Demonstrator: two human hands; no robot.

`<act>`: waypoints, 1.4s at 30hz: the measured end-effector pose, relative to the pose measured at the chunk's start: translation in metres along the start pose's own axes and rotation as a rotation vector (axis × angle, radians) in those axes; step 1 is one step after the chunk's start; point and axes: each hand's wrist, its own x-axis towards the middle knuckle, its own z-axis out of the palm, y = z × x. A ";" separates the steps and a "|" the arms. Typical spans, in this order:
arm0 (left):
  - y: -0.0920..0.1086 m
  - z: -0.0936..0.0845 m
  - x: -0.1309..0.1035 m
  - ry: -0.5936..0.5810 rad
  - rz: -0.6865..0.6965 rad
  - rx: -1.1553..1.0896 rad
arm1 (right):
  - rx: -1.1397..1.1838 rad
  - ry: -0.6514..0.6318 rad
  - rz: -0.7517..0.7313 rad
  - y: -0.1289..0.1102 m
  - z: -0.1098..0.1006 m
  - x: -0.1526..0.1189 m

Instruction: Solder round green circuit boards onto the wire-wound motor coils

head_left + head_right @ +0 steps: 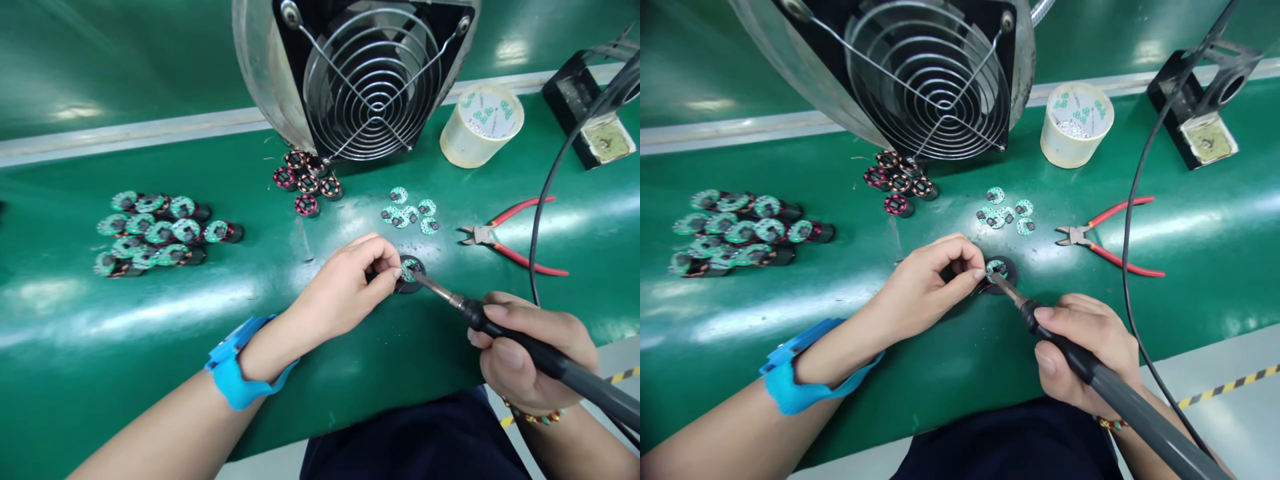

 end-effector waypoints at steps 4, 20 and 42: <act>0.000 0.000 -0.001 -0.006 0.001 -0.003 | -0.030 0.074 -0.086 -0.005 0.004 0.010; -0.008 -0.009 0.001 -0.138 0.177 0.095 | -0.181 -0.292 -0.022 0.008 0.030 0.046; -0.002 0.003 -0.003 -0.020 0.109 -0.059 | -0.269 -0.252 -0.328 0.007 0.025 0.039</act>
